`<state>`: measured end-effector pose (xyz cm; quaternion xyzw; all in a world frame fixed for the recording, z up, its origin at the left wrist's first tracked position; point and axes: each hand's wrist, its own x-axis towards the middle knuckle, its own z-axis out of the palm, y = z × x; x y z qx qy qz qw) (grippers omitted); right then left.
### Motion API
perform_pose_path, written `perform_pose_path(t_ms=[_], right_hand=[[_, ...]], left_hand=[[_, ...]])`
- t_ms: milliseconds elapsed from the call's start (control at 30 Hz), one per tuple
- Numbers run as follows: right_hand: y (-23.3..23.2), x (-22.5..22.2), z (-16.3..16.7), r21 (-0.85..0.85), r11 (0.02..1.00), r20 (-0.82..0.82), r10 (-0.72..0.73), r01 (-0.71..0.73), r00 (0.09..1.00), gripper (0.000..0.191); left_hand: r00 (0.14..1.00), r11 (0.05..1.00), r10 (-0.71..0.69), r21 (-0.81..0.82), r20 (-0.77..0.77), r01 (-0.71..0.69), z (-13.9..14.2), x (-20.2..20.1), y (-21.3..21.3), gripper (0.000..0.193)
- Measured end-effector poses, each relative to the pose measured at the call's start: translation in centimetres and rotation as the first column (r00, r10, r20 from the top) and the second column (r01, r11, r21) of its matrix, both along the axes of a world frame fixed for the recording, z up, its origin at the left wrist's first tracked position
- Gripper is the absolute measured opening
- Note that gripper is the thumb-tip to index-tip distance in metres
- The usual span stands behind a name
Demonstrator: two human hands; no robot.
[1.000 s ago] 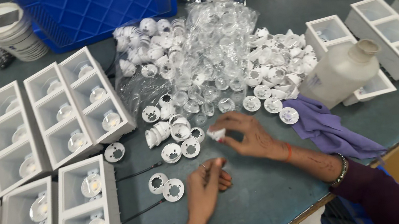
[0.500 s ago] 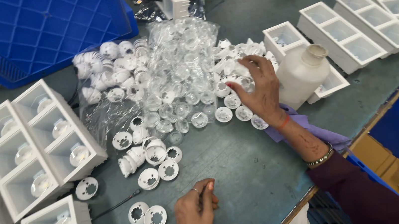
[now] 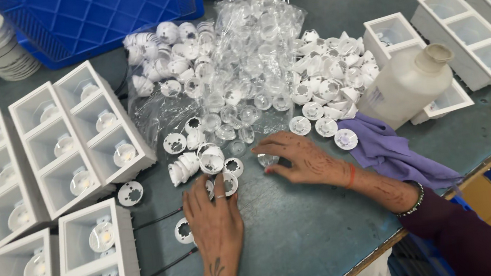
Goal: The person picks clear plastic bulb covers and white plastic diffuser rings from the workbench, presses each ring onto a cover to snap them together, and places the assembled bulb units into white compartmented trays on the table.
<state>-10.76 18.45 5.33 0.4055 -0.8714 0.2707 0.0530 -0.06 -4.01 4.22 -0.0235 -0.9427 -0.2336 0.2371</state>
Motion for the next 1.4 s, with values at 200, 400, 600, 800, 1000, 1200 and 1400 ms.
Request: perform_pose_path(t_ms=[200, 400, 600, 800, 1000, 1200, 1400], right_hand=[[0.0, 0.6, 0.9, 0.052, 0.998, -0.078, 0.034, -0.030, 0.996, 0.054], [0.2, 0.7, 1.5, 0.013, 1.000, -0.051, 0.009, -0.008, 0.999, 0.052], [-0.1, 2.3, 1.6, -0.216, 0.976, 0.238, 0.046, 0.007, 0.970, 0.058], [-0.4, 2.6, 1.5, -0.315, 0.949, 0.447, 0.124, 0.026, 0.886, 0.059], [-0.4, 2.8, 1.8, -0.345, 0.939, 0.540, 0.197, 0.001, 0.818, 0.058], [-0.5, 3.6, 1.8, -0.386, 0.920, 0.455, 0.256, -0.070, 0.853, 0.055], [-0.3, 4.2, 2.1, -0.346, 0.938, 0.437, 0.190, -0.031, 0.879, 0.056]], left_hand=[[0.998, 0.999, -0.032, -0.028, -0.050, 0.031, -1.1, 0.1, 0.0, 0.029], [0.983, 0.989, -0.144, 0.014, -0.115, 0.146, -0.1, 0.8, 1.1, 0.019], [0.978, 0.915, -0.191, 0.378, 0.089, 0.144, 0.6, 2.3, 2.6, 0.014], [0.890, 0.396, -0.414, 0.918, 0.190, -0.012, -1.2, 2.1, 2.7, 0.027], [0.901, 0.025, -0.401, 0.985, 0.165, -0.170, -2.1, 1.6, 2.2, 0.050], [0.843, -0.137, -0.507, 0.949, 0.180, -0.285, -1.5, 1.7, 1.8, 0.055], [0.869, -0.039, -0.489, 0.994, 0.071, -0.103, -1.2, 1.7, 1.9, 0.056]])
